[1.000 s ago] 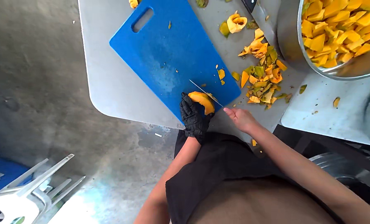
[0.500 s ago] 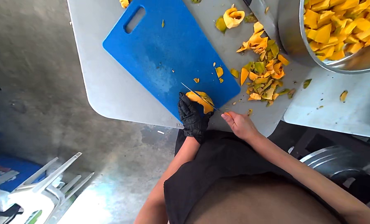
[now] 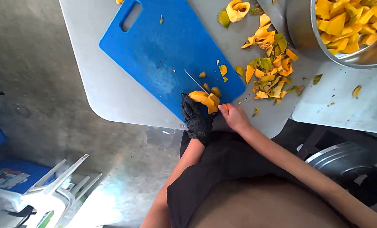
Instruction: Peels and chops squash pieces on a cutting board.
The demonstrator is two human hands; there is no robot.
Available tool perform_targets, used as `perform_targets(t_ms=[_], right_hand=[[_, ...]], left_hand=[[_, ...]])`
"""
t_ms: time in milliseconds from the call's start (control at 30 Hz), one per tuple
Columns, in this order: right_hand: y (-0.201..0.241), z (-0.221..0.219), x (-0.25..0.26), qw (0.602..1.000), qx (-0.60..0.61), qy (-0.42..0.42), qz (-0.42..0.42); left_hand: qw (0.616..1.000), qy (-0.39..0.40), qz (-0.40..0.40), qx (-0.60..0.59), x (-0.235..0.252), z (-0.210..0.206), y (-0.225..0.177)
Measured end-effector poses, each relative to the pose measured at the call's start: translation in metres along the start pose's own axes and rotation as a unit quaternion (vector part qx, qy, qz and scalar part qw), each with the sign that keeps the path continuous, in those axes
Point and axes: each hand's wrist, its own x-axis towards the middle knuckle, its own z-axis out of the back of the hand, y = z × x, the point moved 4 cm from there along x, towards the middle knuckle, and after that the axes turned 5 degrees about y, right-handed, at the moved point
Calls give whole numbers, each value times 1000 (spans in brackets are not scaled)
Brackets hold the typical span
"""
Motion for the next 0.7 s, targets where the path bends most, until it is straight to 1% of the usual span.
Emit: perform_targets(t_ms=[67,167,267,333,400,467,533,600,633,667,700], right_hand=[[-9,0,16,995,90,32,27],[-19,1,14,974,204,100,3],[-29,9,-2,915,368,159,-40],[-36,18,-13,881,441,164,-52],[-43,29,-21,865,479,137,-59],[-49,38,-25,868,478,110,-72],[-51,44,-28,881,458,90,-76],[-49,46,-33,908,409,72,-57],[-46,45,-36,924,375,64,-42],[-43,44,-38,938,340,56,-25],[-40,42,-40,950,309,49,-8]], left_hand=[[1000,5,11,-8,3,1,0],[1000,18,17,-11,1,2,0],[999,33,14,-14,6,16,-1],[998,59,-32,-6,18,32,-6],[991,99,-89,11,42,40,-14],[975,158,-149,39,64,40,-15],[958,200,-196,58,79,40,-16],[951,221,-206,69,82,47,-20],[957,214,-188,60,79,55,-24],[968,190,-157,39,75,65,-27],[980,141,-139,13,71,74,-30]])
